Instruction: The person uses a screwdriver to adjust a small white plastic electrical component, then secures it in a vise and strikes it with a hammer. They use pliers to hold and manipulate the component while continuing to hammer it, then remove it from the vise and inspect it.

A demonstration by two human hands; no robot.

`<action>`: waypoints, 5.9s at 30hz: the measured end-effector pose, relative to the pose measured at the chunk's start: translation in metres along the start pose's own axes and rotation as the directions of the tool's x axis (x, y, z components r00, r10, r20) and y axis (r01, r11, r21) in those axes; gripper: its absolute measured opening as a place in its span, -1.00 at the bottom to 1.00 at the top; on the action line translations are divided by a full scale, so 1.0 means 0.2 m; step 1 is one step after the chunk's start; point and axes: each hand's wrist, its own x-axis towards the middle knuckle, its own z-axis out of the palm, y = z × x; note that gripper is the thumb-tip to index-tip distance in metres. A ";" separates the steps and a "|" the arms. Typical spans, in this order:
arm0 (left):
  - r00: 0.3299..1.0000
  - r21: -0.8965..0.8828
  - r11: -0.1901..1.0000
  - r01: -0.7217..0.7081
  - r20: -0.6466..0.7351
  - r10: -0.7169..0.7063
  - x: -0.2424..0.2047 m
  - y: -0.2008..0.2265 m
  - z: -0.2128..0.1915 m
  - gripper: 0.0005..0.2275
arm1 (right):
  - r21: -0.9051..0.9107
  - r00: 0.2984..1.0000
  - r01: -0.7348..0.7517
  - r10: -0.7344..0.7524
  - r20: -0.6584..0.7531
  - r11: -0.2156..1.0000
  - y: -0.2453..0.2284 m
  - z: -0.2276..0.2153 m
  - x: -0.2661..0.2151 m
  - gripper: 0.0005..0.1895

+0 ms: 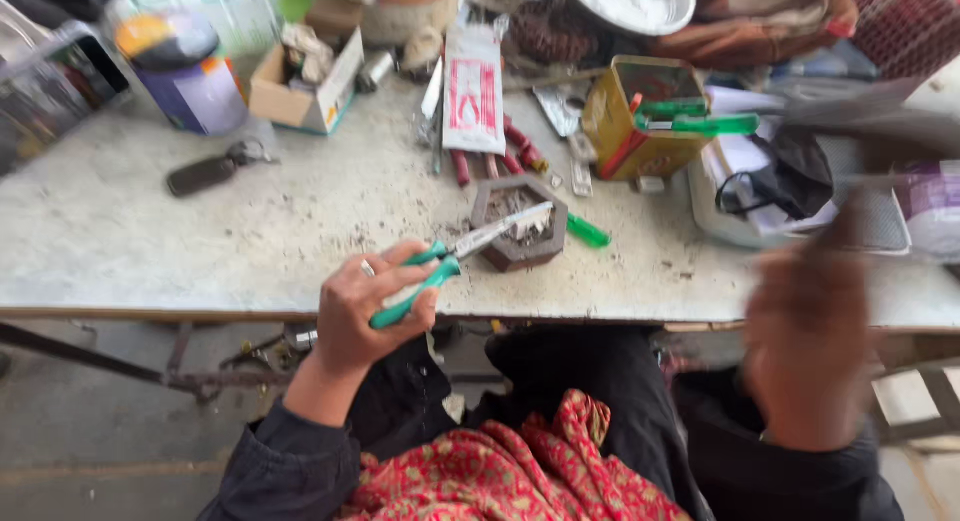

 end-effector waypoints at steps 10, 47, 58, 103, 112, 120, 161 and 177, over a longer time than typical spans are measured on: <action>0.999 -0.013 0.999 -0.040 -0.027 0.040 0.01 0.01 0.01 -0.82 | 0.372 0.963 -0.267 0.231 0.140 0.889 0.24 0.10 -0.19 -0.33; 0.996 -0.038 0.997 0.062 -0.054 -0.064 -0.01 -0.02 0.01 -0.82 | 0.902 0.806 -0.431 0.449 0.385 0.000 0.15 -0.13 -0.30 -0.50; 0.998 -0.054 0.997 0.046 -0.046 -0.049 0.04 -0.03 0.00 -0.81 | 0.755 0.795 -0.592 0.358 0.490 0.282 0.24 0.16 -0.42 -0.19; 0.992 -0.025 0.993 0.117 -0.036 -0.118 0.00 -0.04 0.03 -0.85 | 0.850 0.963 -0.213 0.251 0.099 0.482 0.02 0.00 -0.33 -0.26; 0.986 -0.034 0.986 0.164 -0.012 -0.165 0.01 -0.02 0.02 -0.84 | 0.759 0.884 -0.458 0.323 0.337 0.463 0.04 -0.06 -0.26 -0.10; 0.996 0.002 0.997 0.071 -0.049 -0.071 -0.02 -0.05 0.04 -0.83 | 0.634 0.729 -0.355 0.221 0.648 -0.687 0.09 0.13 -0.31 -0.67; 0.910 -0.088 0.905 0.415 0.058 -0.411 0.01 -0.03 0.03 -0.77 | -0.229 0.950 -0.249 0.283 0.131 0.941 0.30 -0.11 -0.08 -0.42; 0.800 -0.623 0.682 0.383 -0.144 -0.582 0.07 -0.09 0.03 -0.38 | -0.059 0.958 0.212 -0.219 -0.184 0.975 0.27 0.26 0.08 -0.65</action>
